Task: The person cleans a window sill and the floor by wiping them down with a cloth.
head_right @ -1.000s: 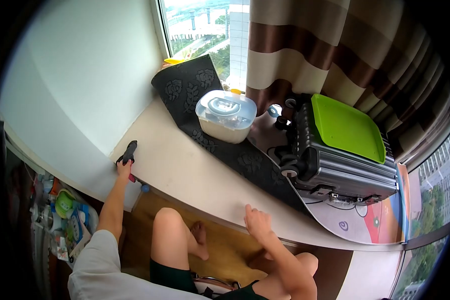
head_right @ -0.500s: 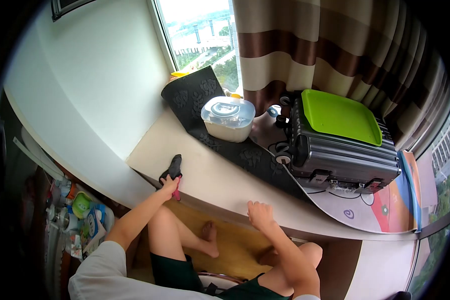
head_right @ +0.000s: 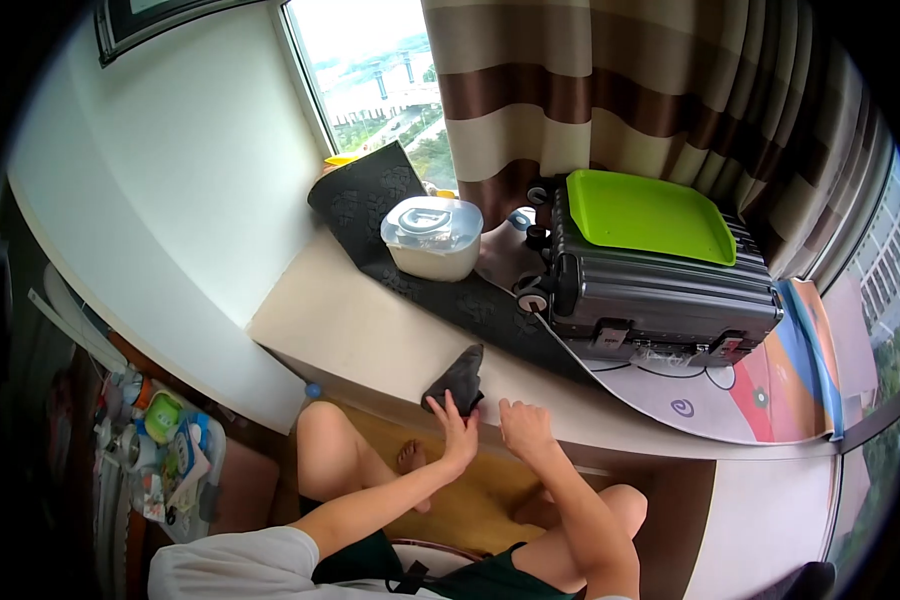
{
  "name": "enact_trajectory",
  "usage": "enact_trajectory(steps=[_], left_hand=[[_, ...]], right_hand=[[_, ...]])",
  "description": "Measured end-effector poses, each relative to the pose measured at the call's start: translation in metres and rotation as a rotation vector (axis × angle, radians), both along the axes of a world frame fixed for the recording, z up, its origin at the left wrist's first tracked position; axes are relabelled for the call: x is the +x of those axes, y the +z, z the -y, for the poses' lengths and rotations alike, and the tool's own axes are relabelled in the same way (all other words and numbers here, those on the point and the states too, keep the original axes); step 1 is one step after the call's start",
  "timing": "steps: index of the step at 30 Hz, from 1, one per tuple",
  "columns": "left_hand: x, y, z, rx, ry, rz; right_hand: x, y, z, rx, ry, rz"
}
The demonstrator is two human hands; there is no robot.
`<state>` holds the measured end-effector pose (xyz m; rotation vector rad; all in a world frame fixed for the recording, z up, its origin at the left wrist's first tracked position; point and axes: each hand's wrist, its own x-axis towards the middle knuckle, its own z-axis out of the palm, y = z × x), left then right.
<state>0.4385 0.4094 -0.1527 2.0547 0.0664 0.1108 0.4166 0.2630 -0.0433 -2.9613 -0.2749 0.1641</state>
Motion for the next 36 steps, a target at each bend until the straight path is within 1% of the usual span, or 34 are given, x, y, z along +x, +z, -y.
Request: enact_trajectory(steps=[2,5,8,11,13,16,17,21,25,28,32,36], left_hand=[[-0.017,-0.009,0.029,-0.097,-0.053,0.130],[-0.037,-0.010,0.063,-0.126,-0.085,0.181],[-0.047,-0.011,0.077,-0.103,-0.137,0.183],[-0.062,-0.011,0.081,-0.100,-0.245,0.221],[-0.069,-0.012,0.084,-0.112,-0.307,0.251],[-0.078,-0.019,0.096,-0.141,-0.349,0.226],[-0.081,-0.016,0.100,-0.116,-0.357,0.218],[-0.092,-0.013,0.115,-0.195,-0.412,0.157],[-0.098,-0.011,0.125,-0.161,-0.447,0.218],[-0.102,-0.013,0.133,-0.088,-0.485,0.217],[-0.107,-0.017,0.143,0.040,-0.596,0.233],[-0.109,-0.014,0.151,0.090,-0.698,0.210]], right_hand=[[-0.008,0.007,0.005,0.021,-0.024,0.005],[-0.016,-0.003,0.014,0.038,-0.101,0.015],[-0.026,-0.008,0.023,0.011,-0.144,0.005],[-0.034,-0.017,0.029,-0.061,-0.182,0.006],[-0.040,-0.011,0.034,-0.053,-0.196,-0.059],[-0.050,-0.005,0.040,-0.055,-0.249,-0.100],[-0.053,-0.003,0.041,-0.057,-0.272,-0.104],[-0.064,0.006,0.049,-0.052,-0.318,-0.096],[-0.071,-0.003,0.059,-0.097,-0.326,-0.081],[-0.079,0.001,0.062,-0.134,-0.332,-0.078],[-0.088,0.000,0.072,-0.162,-0.369,-0.074],[-0.096,-0.008,0.086,-0.166,-0.406,-0.058]])
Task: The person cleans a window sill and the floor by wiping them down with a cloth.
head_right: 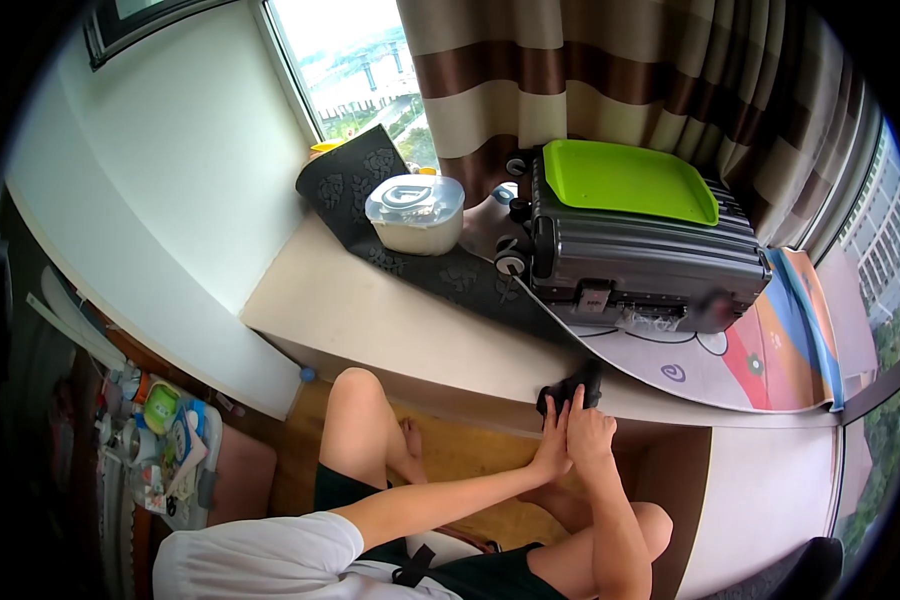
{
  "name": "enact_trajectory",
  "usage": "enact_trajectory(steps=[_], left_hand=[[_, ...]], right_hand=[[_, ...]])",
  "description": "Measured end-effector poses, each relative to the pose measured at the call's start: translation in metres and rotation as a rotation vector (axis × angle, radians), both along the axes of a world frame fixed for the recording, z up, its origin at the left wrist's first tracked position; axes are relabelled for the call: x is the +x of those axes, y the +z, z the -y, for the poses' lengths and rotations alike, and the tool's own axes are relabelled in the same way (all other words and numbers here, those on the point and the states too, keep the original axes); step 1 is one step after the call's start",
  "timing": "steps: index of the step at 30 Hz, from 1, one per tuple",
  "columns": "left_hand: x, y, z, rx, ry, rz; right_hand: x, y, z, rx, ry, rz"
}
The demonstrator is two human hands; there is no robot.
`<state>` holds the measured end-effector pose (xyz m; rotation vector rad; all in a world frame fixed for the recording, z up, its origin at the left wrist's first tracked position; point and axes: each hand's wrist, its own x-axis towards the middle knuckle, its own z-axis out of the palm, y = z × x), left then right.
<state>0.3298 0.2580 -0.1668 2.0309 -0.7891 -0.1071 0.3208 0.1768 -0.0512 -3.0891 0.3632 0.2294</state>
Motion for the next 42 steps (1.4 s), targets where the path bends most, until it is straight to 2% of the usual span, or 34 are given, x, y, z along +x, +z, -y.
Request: enact_trajectory(steps=[1,4,7,11,14,18,22,23,26,30,31,34,35,37,39,42], left_hand=[[0.001,0.001,0.003,0.031,-0.014,0.063],[0.001,-0.002,0.003,0.012,0.007,0.035],[0.008,0.042,-0.014,0.204,-0.078,-0.124],[0.028,0.051,-0.028,0.395,-0.156,0.044],[0.052,0.085,-0.044,0.531,-0.298,0.131],[0.089,0.111,-0.066,0.485,-0.308,0.227],[0.099,0.158,-0.106,0.238,-0.108,0.491],[0.101,0.163,-0.115,0.175,-0.063,0.563],[0.113,0.146,-0.143,0.264,-0.028,0.842],[0.109,0.105,-0.184,0.494,-0.202,0.624],[0.114,0.095,-0.188,0.391,-0.191,0.597],[0.125,0.108,-0.178,0.194,-0.042,0.388],[0.126,0.119,-0.169,0.112,0.020,0.412],[0.142,0.116,-0.161,0.322,-0.084,0.482],[0.152,0.113,-0.156,0.505,-0.207,0.468],[0.152,0.121,-0.157,0.540,-0.289,0.610]], right_hand=[[-0.001,-0.002,0.002,-0.014,-0.011,-0.016],[-0.001,-0.016,0.006,-0.020,-0.020,0.027],[-0.004,-0.020,0.007,0.057,-0.041,0.078],[-0.014,-0.022,0.010,0.211,-0.029,0.195],[-0.020,-0.025,0.022,0.301,0.026,0.314],[-0.026,0.018,0.015,0.340,0.112,0.390],[-0.020,0.035,0.000,0.366,0.188,0.624],[-0.017,0.036,-0.005,0.411,0.157,0.556],[0.002,0.018,-0.017,0.461,0.196,0.735],[0.020,-0.012,-0.028,0.396,0.224,0.575],[0.023,-0.013,-0.033,0.413,0.207,0.518],[0.036,-0.002,-0.048,0.479,0.131,0.557],[0.040,0.005,-0.051,0.471,0.157,0.584],[0.047,0.017,-0.056,0.456,0.212,0.641],[0.054,0.003,-0.053,0.358,0.345,0.533],[0.057,-0.014,-0.059,0.179,0.410,0.400]])
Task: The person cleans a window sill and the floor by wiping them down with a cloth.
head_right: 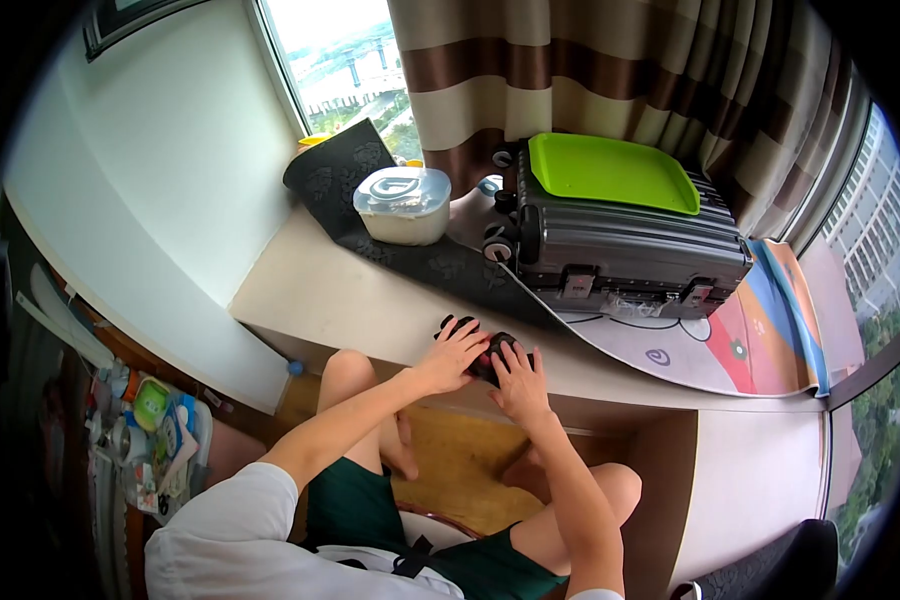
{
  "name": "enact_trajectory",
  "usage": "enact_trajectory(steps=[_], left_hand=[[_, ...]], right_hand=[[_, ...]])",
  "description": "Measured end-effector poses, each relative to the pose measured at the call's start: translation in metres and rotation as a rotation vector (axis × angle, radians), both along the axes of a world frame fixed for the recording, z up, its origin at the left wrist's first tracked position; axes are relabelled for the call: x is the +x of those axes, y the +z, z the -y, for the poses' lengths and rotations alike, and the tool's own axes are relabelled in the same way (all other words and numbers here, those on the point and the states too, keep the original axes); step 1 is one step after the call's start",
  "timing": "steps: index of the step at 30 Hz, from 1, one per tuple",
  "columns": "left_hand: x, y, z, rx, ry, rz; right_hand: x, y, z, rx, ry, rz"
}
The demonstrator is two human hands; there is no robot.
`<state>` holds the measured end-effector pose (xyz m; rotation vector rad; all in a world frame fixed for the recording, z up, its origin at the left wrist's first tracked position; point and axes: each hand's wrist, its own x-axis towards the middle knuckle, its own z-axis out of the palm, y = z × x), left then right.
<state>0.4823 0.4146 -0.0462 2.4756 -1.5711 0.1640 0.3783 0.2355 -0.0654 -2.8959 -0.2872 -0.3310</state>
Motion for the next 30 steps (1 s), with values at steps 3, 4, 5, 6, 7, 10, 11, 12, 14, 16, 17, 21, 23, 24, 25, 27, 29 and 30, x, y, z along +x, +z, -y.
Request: enact_trajectory(steps=[3,4,5,6,7,10,11,12,14,16,17,21,23,24,25,27,29,30], left_hand=[[-0.002,-0.004,-0.012,0.007,-0.048,-0.076],[-0.003,-0.008,-0.018,0.015,-0.057,-0.138],[-0.007,-0.010,-0.023,-0.005,-0.046,-0.123],[-0.012,-0.009,-0.027,-0.026,-0.035,-0.107],[-0.017,-0.009,-0.029,-0.047,-0.024,-0.091],[-0.027,-0.017,-0.031,-0.104,-0.010,-0.063],[-0.024,-0.024,-0.031,-0.111,-0.002,-0.124],[-0.019,-0.031,-0.030,-0.099,0.001,-0.093],[-0.004,-0.038,-0.022,-0.076,0.002,-0.032],[0.009,-0.039,-0.013,-0.045,0.051,-0.078],[0.016,-0.039,-0.007,-0.021,0.072,-0.068],[0.044,-0.037,0.012,0.009,0.160,-0.129],[0.043,-0.035,0.014,-0.061,0.192,-0.085],[0.043,-0.042,0.012,-0.094,0.192,-0.116],[0.043,-0.048,0.012,-0.130,0.191,-0.146],[0.037,-0.046,0.012,-0.182,0.190,-0.157],[0.024,-0.045,0.008,-0.208,0.198,-0.126],[0.017,-0.043,0.004,-0.209,0.198,-0.132]], right_hand=[[0.003,-0.010,-0.008,-0.028,-0.019,-0.035],[0.002,-0.013,-0.011,0.025,-0.020,-0.070],[0.000,-0.013,-0.015,0.077,-0.020,-0.105],[-0.002,-0.006,-0.020,0.129,-0.020,-0.139],[-0.005,0.001,-0.025,0.050,-0.003,-0.220],[-0.002,-0.005,-0.035,0.019,-0.048,-0.270],[0.002,-0.006,-0.035,0.035,-0.044,-0.296],[0.005,-0.007,-0.035,0.036,-0.054,-0.292],[0.013,-0.012,-0.035,0.036,-0.079,-0.282],[0.025,-0.021,-0.035,0.000,-0.107,-0.231],[0.034,-0.025,-0.035,-0.005,-0.132,-0.212],[0.055,-0.029,-0.029,-0.076,-0.179,-0.141],[0.055,-0.030,-0.028,-0.063,-0.190,-0.088],[0.053,-0.029,-0.028,-0.043,-0.186,-0.075],[0.052,-0.027,-0.027,-0.025,-0.184,-0.060],[0.049,-0.023,-0.026,0.008,-0.165,-0.030],[0.040,-0.020,-0.028,0.045,-0.126,-0.005],[0.034,-0.019,-0.030,0.059,-0.107,-0.003]])
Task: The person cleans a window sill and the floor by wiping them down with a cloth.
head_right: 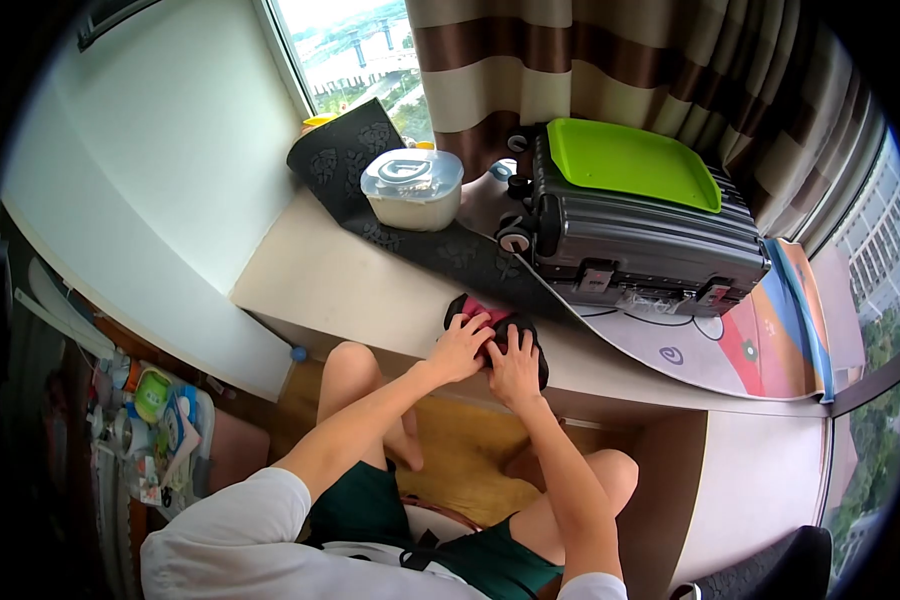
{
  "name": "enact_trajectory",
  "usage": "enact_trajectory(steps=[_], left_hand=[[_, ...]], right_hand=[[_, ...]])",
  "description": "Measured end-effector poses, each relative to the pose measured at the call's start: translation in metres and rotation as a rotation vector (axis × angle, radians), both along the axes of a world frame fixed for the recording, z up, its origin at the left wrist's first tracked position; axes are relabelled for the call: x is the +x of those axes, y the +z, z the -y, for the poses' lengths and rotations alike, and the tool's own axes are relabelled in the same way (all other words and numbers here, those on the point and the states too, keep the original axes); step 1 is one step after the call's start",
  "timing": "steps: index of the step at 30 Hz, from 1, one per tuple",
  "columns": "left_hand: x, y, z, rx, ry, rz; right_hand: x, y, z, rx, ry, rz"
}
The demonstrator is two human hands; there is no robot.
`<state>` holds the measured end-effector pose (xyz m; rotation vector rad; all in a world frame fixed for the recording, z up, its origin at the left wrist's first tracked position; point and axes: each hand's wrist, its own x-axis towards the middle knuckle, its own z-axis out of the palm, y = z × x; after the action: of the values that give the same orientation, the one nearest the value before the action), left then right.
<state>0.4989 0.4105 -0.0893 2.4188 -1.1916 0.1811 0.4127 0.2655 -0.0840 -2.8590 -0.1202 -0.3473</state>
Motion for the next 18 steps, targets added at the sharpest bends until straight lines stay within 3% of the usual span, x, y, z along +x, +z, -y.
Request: enact_trajectory(steps=[10,18], left_hand=[[-0.054,0.011,-0.043,-0.004,0.028,0.040],[0.013,-0.006,-0.056,0.030,0.031,0.029]], right_hand=[[-0.028,0.008,-0.026,0.082,0.100,-0.054],[0.037,-0.001,-0.049,0.059,0.073,-0.125]])
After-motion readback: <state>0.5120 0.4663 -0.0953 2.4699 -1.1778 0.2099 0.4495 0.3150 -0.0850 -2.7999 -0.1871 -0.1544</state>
